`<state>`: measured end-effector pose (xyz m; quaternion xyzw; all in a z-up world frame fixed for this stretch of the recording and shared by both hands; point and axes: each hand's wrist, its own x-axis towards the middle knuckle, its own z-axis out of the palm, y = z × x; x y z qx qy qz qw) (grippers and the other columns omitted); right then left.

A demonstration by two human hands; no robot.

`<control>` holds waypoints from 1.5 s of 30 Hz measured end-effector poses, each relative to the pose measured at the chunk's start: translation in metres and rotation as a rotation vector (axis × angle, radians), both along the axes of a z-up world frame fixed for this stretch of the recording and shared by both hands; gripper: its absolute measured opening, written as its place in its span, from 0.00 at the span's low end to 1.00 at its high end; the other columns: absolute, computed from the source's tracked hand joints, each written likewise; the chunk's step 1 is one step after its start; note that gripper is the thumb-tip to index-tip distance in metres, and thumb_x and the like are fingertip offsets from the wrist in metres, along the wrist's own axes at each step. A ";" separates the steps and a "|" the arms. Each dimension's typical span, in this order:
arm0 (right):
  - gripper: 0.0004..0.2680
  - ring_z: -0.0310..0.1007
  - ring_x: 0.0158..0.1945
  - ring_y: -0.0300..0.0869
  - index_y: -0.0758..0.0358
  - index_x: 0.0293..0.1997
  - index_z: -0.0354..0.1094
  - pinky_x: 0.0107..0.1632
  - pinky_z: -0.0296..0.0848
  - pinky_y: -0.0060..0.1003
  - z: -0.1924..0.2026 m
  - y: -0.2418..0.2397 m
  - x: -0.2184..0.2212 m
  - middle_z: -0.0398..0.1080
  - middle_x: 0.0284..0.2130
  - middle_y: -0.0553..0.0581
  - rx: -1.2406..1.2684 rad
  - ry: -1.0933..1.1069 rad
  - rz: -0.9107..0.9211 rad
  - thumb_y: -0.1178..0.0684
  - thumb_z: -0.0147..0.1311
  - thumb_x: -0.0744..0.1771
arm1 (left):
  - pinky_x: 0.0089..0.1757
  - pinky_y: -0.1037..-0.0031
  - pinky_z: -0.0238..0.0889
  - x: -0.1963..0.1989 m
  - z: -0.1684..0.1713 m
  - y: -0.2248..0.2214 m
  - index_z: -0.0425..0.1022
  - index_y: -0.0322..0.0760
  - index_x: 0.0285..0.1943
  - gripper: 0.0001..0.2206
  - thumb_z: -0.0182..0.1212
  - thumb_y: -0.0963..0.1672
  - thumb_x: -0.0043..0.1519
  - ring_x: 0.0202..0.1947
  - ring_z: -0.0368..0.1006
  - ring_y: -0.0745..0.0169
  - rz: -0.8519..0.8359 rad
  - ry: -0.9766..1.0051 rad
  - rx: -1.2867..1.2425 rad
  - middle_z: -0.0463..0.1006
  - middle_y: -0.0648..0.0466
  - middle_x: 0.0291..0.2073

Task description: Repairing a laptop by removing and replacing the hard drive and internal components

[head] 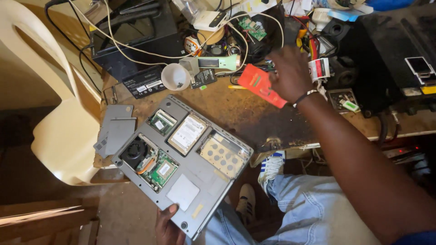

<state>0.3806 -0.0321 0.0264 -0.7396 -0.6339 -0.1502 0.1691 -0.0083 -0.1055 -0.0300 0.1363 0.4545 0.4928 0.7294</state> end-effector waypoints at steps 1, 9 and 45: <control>0.15 0.57 0.42 0.54 0.62 0.44 0.65 0.39 0.59 0.47 0.001 0.003 -0.004 0.61 0.38 0.65 0.018 0.107 0.082 0.63 0.50 0.55 | 0.44 0.54 0.53 -0.001 0.003 0.000 0.52 0.41 0.63 0.30 0.41 0.40 0.45 0.47 0.59 0.43 -0.027 -0.011 0.002 0.63 0.41 0.50; 0.08 0.71 0.24 0.49 0.60 0.42 0.64 0.28 0.70 0.38 -0.011 0.014 -0.061 0.70 0.28 0.64 -0.373 0.810 0.378 0.51 0.49 0.63 | 0.35 0.56 0.56 -0.024 -0.032 0.003 0.59 0.32 0.56 0.30 0.44 0.39 0.38 0.36 0.64 0.39 -0.217 0.042 -0.049 0.68 0.36 0.38; 0.16 0.74 0.32 0.49 0.72 0.30 0.66 0.26 0.77 0.38 0.014 -0.013 -0.040 0.70 0.26 0.67 -1.311 0.755 -0.219 0.43 0.44 0.61 | 0.37 0.58 0.62 -0.014 0.017 0.120 0.67 0.31 0.48 0.15 0.46 0.47 0.60 0.33 0.67 0.51 -0.258 0.838 0.505 0.71 0.45 0.30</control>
